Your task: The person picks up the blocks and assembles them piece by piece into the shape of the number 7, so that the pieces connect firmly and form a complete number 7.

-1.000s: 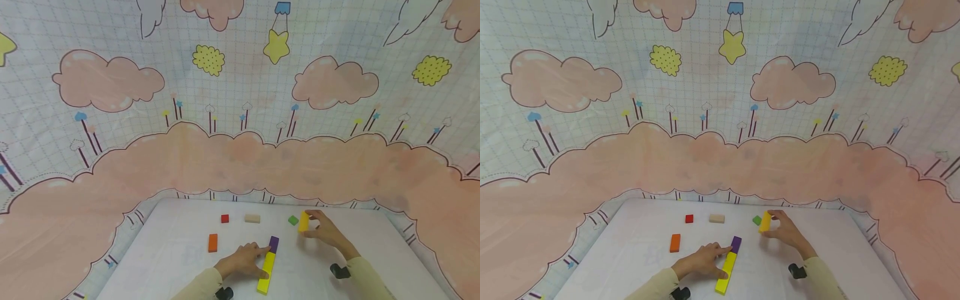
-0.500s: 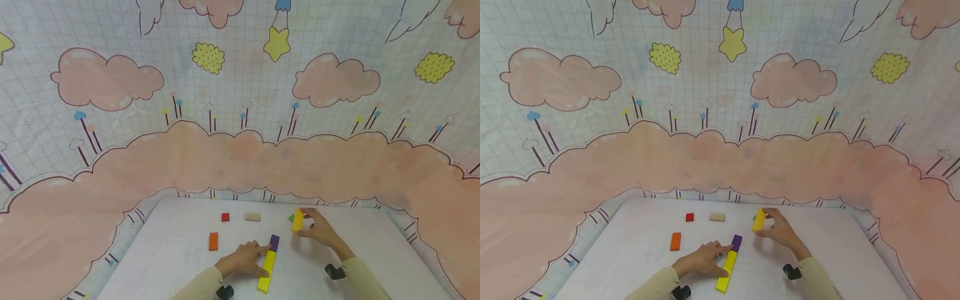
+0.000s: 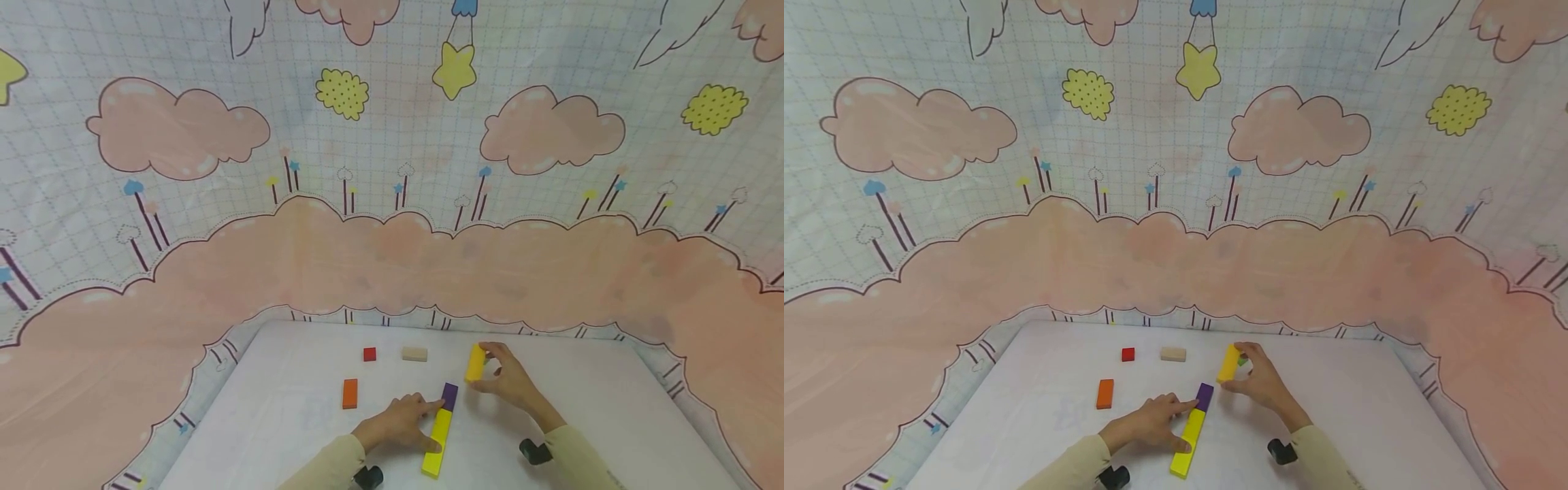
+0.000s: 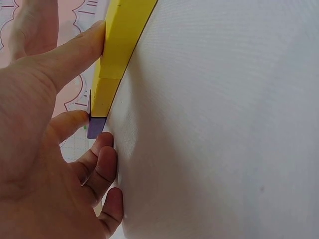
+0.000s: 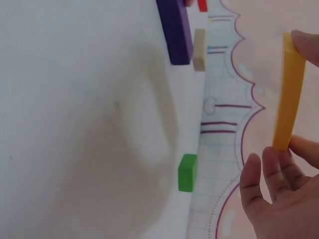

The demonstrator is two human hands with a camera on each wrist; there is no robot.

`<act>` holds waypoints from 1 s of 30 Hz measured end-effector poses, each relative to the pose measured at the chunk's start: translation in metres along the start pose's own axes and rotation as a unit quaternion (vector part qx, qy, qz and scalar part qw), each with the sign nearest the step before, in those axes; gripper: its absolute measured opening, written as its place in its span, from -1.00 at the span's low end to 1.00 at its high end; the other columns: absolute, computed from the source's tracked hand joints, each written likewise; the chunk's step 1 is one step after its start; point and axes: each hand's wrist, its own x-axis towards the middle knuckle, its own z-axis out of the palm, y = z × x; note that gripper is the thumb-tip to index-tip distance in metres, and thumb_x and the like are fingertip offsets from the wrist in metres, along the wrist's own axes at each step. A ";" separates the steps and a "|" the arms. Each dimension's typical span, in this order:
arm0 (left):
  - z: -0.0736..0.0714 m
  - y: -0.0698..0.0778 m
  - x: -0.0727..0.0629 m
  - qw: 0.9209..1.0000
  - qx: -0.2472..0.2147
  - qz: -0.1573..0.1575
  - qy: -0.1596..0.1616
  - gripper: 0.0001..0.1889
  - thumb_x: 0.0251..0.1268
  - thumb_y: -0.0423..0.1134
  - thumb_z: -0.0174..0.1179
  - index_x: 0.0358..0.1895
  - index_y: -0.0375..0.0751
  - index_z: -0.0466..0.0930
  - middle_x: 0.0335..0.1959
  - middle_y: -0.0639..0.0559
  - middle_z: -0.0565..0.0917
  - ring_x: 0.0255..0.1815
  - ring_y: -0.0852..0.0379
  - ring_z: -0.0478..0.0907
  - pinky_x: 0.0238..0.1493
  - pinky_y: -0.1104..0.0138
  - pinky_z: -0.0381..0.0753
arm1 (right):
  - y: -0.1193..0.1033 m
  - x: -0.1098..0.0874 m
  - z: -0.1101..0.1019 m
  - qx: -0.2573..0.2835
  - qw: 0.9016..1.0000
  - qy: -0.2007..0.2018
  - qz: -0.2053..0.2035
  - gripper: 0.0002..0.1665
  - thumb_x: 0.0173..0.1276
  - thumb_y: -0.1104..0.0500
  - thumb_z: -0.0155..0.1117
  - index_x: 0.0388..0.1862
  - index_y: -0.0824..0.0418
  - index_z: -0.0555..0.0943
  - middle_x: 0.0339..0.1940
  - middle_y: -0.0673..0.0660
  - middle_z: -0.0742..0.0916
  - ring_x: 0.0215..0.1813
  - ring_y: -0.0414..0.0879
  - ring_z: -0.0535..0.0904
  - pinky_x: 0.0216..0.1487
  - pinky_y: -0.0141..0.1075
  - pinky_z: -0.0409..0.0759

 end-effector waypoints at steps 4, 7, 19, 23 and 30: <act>0.000 -0.001 0.001 1.000 -0.004 0.002 0.000 -0.18 -0.02 0.21 0.44 0.39 0.56 0.28 -0.03 0.14 0.51 -0.13 0.14 0.38 0.04 0.17 0.55 | -0.001 0.001 0.011 -0.001 1.000 0.004 0.018 0.02 -0.02 -0.05 0.62 0.42 0.12 0.37 0.36 0.17 0.45 0.27 0.13 0.43 0.15 -0.05 0.58; 0.001 -0.002 0.002 1.000 -0.001 0.005 0.001 -0.18 -0.02 0.22 0.44 0.40 0.56 0.27 -0.03 0.14 0.51 -0.13 0.14 0.38 0.03 0.16 0.55 | -0.002 0.002 0.018 -0.006 1.000 0.005 0.022 0.03 -0.02 -0.05 0.62 0.43 0.11 0.37 0.36 0.16 0.44 0.27 0.11 0.43 0.16 -0.05 0.59; 0.001 -0.002 0.002 1.000 0.011 0.014 0.004 -0.18 -0.01 0.24 0.42 0.40 0.55 0.27 -0.07 0.15 0.50 -0.14 0.17 0.38 0.03 0.17 0.55 | -0.003 0.003 0.039 0.018 0.999 -0.002 0.042 0.04 -0.02 0.01 0.63 0.44 0.12 0.35 0.39 0.20 0.40 0.25 0.11 0.50 0.13 -0.08 0.64; -0.001 -0.001 0.000 1.000 0.010 0.017 0.003 -0.18 0.00 0.23 0.42 0.40 0.54 0.27 -0.09 0.15 0.50 -0.15 0.17 0.38 0.04 0.18 0.54 | -0.002 0.005 0.044 0.017 0.999 -0.001 0.045 0.02 -0.02 0.01 0.63 0.42 0.13 0.37 0.39 0.22 0.40 0.21 0.12 0.53 0.14 -0.06 0.63; 0.000 -0.002 -0.001 1.000 0.013 0.018 0.004 -0.19 -0.01 0.24 0.42 0.40 0.53 0.28 -0.08 0.15 0.50 -0.15 0.19 0.38 0.04 0.19 0.54 | 0.001 0.007 0.049 -0.004 0.999 -0.006 0.047 0.00 -0.04 0.01 0.64 0.39 0.18 0.40 0.32 0.25 0.44 0.06 0.11 0.60 0.14 -0.04 0.63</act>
